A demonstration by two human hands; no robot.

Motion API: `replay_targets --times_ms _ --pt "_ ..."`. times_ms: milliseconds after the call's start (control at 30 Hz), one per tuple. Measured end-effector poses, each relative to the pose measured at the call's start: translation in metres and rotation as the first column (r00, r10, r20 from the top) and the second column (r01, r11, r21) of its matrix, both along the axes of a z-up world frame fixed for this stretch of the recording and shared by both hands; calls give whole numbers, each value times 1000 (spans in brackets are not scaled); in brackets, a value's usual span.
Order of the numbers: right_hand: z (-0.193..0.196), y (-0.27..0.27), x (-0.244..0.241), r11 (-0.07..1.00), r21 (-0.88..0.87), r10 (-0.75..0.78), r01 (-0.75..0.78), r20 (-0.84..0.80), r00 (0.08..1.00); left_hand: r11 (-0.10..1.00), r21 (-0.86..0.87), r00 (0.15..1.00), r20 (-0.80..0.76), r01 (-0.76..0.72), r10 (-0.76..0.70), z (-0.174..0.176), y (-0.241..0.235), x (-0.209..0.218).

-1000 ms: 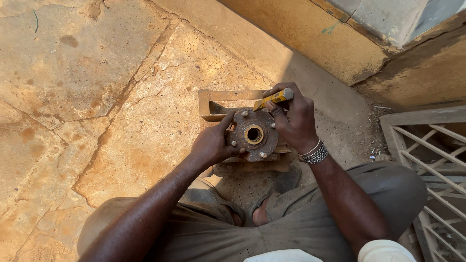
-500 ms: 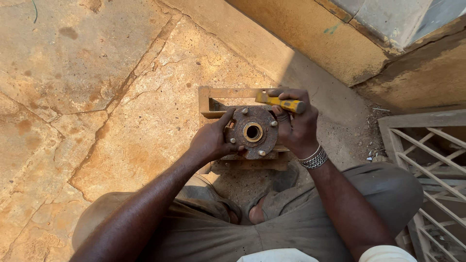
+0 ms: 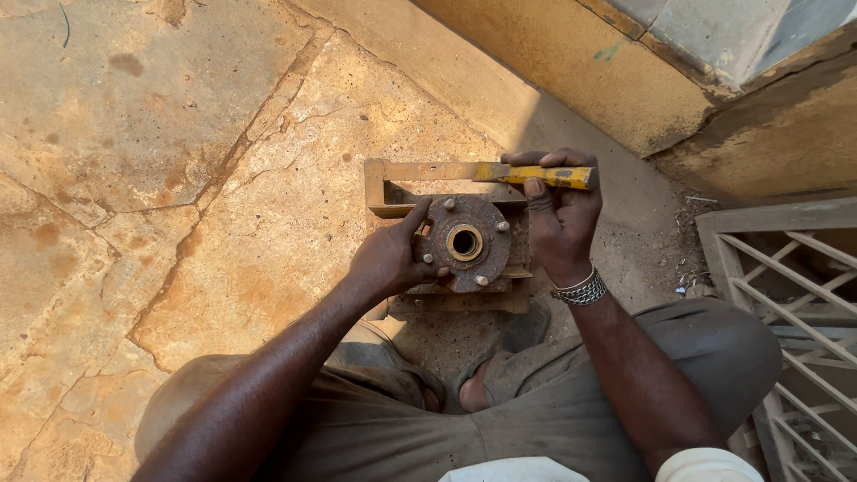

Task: The person sits on the ground and uses a yellow-handled scraper to clean the inner and outer surfaces of a circular metal part resting on a wooden block. The person repeatedly scrapes the part, rotates it, and flips it over to access different areas.

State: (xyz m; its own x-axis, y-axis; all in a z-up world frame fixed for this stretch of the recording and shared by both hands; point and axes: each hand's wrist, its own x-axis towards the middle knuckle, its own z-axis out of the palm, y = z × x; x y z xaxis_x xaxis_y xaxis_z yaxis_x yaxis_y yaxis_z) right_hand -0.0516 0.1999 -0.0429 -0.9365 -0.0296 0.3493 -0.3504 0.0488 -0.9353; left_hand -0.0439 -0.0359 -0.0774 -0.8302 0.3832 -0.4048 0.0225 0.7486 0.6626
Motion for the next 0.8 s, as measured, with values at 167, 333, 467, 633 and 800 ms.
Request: replay_targets --times_ms 167,333,467,633,800 --pt "-2 1 -2 995 79 45 -53 98 994 1000 -8 1000 20 5 -4 5 4 -2" --pt "-7 0 7 1000 -13 -21 21 -44 999 1000 -25 999 43 -5 6 2 0 4" --pt "1 -1 1 991 125 29 -38 76 997 1000 -6 1000 -17 4 -4 3 2 0" --pt "30 9 6 991 40 124 -131 138 983 999 -39 999 -29 15 -16 2 1 2" --pt "66 37 38 981 177 108 -78 -169 980 982 -172 997 23 77 -75 9 6 -3"
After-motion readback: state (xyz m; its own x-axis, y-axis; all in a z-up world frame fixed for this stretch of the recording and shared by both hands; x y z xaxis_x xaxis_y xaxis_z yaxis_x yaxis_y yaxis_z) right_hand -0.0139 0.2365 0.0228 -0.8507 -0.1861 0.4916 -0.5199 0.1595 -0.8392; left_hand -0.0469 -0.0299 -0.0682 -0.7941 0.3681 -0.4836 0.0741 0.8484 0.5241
